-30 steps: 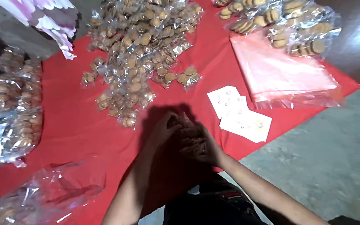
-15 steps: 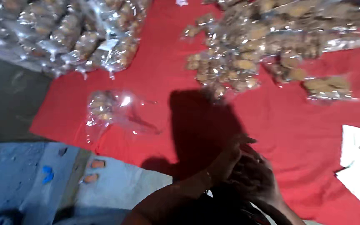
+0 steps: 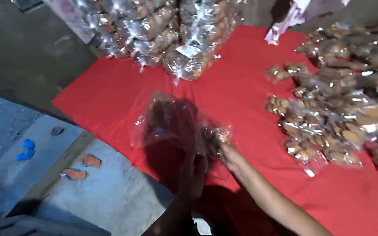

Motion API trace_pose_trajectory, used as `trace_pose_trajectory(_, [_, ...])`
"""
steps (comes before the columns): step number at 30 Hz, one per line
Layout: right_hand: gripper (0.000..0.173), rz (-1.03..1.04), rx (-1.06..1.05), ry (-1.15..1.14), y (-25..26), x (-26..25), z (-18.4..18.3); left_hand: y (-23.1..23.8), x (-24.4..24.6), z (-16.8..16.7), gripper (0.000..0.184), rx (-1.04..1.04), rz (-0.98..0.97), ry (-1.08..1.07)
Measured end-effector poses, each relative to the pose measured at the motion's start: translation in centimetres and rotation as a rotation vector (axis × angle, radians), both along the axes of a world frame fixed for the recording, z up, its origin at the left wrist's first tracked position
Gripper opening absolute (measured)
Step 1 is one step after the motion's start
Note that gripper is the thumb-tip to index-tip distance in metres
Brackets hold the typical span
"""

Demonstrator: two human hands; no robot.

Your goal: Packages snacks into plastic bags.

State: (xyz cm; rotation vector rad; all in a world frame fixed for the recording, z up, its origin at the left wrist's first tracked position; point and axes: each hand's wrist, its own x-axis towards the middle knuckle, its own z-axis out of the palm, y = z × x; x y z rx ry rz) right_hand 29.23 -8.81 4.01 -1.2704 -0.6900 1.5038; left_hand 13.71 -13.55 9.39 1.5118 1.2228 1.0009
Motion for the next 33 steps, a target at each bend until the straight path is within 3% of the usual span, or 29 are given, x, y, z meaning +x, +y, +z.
trace_pose_trajectory(2, [0.071,0.034,0.150,-0.481,0.8,-1.1,-0.6,1.4,-2.7,0.7,0.025,0.167,-0.258,0.019])
trace_pose_trajectory(3, [0.069,0.093,0.262,-0.785,0.9,-1.4,-0.8,2.5,-4.3,0.5,0.026,0.292,-0.334,0.063])
trace_pose_trajectory(4, [0.059,0.160,0.367,-1.041,1.2,-1.7,-0.5,3.7,-6.2,0.2,0.027,0.411,-0.286,0.151])
trace_pose_trajectory(5, [0.059,0.246,0.371,-1.131,1.5,-1.8,0.4,5.6,-8.3,-0.5,0.028,0.493,-0.144,0.252])
trace_pose_trajectory(7, [0.075,0.361,0.217,-0.963,2.7,-2.2,2.2,10.8,-12.9,-2.7,0.041,0.464,0.043,0.456])
trace_pose_trajectory(10, [0.095,0.364,0.219,-0.521,4.9,-3.0,1.9,17.1,-16.8,-5.6,0.080,0.200,-0.021,0.615])
trace_pose_trajectory(13, [0.089,0.474,0.180,-0.441,7.4,-6.3,3.0,19.3,-16.4,-5.7,0.094,-0.006,-0.081,0.594])
trace_pose_trajectory(14, [0.090,0.528,0.210,-0.462,8.3,-7.6,2.9,19.8,-16.1,-5.6,0.093,-0.050,-0.081,0.586])
trace_pose_trajectory(16, [0.085,0.583,0.397,-0.530,9.9,-9.9,1.0,20.3,-15.5,-5.4,0.072,-0.069,-0.047,0.616])
trace_pose_trajectory(19, [0.072,0.515,0.654,-0.661,10.8,-12.0,-1.6,20.7,-14.9,-5.4,0.049,-0.148,-0.031,0.700])
trace_pose_trajectory(24, [0.066,0.347,0.808,-0.702,13.0,-12.8,-4.0,21.8,-16.7,-4.6,0.049,-0.115,-0.228,0.599])
trace_pose_trajectory(27, [0.066,0.285,0.753,-0.680,13.8,-12.9,-5.0,17.1,-18.7,-4.8,0.053,0.123,-0.144,0.194])
trace_pose_trajectory(29, [0.067,0.261,0.730,-0.693,14.2,-13.5,-4.6,10.1,-17.2,-2.1,0.084,0.087,-0.070,0.015])
trace_pose_trajectory(31, [0.070,0.266,0.663,-0.743,13.8,-14.1,-3.8,3.8,-13.4,-0.7,0.104,0.091,-0.035,0.090])
trace_pose_trajectory(33, [0.078,0.301,0.543,-0.784,13.3,-14.5,-3.4,2.7,-9.5,-3.3,0.091,0.165,0.052,0.176])
